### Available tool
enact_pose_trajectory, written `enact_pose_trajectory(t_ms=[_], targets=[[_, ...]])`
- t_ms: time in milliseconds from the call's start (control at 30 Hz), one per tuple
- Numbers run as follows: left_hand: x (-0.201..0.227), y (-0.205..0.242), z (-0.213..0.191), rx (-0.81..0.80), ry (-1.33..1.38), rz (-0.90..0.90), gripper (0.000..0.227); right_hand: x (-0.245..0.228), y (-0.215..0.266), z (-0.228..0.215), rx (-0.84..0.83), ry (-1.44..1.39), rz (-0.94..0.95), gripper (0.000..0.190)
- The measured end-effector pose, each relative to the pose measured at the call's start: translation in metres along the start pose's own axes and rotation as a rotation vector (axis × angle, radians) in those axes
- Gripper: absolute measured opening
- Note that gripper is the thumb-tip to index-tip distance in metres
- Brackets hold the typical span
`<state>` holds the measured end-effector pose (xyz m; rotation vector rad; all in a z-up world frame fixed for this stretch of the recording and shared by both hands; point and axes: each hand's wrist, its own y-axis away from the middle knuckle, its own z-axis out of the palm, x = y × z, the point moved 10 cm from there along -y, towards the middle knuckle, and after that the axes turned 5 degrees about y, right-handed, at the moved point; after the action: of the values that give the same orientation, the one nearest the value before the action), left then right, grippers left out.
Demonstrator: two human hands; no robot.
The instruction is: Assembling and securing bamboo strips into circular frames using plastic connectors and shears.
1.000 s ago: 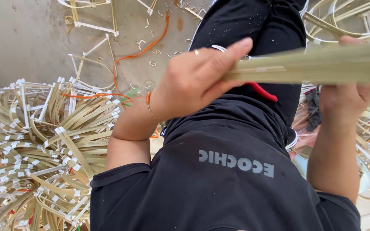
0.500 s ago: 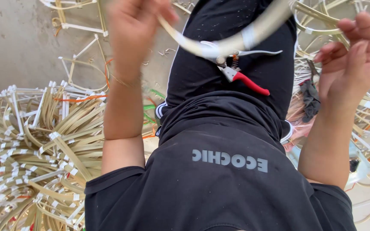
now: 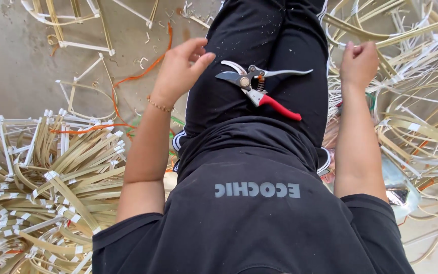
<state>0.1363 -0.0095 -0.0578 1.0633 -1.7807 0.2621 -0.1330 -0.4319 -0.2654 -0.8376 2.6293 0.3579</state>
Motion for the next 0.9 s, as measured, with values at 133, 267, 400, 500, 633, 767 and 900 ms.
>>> enact_pose_trajectory(t_ms=[133, 267, 400, 500, 633, 767, 900], targets=[[0.002, 0.007, 0.01, -0.035, -0.056, 0.002, 0.04, -0.092, 0.004, -0.058, 0.272, 0.267, -0.575, 0.034], [0.006, 0.004, 0.014, -0.028, -0.057, 0.034, 0.038, -0.041, -0.041, -0.008, -0.208, 0.543, -0.443, 0.034], [0.013, 0.004, 0.018, -0.049, -0.073, 0.052, 0.037, -0.009, -0.051, -0.056, -0.128, 0.559, -0.466, 0.022], [0.025, 0.001, 0.015, -0.031, -0.086, 0.085, 0.037, 0.032, -0.058, -0.116, 0.0, 0.255, -0.43, 0.016], [0.038, 0.001, 0.023, -0.04, -0.072, 0.099, 0.036, 0.029, -0.021, -0.167, -0.181, -0.414, -0.264, 0.017], [0.056, -0.007, 0.062, -0.116, 0.175, 0.159, 0.038, -0.07, 0.04, -0.206, -0.299, -1.061, -0.067, 0.018], [0.077, -0.014, 0.111, -0.243, 0.529, -0.142, 0.059, -0.187, 0.093, -0.2, -0.533, -1.798, 0.059, 0.022]])
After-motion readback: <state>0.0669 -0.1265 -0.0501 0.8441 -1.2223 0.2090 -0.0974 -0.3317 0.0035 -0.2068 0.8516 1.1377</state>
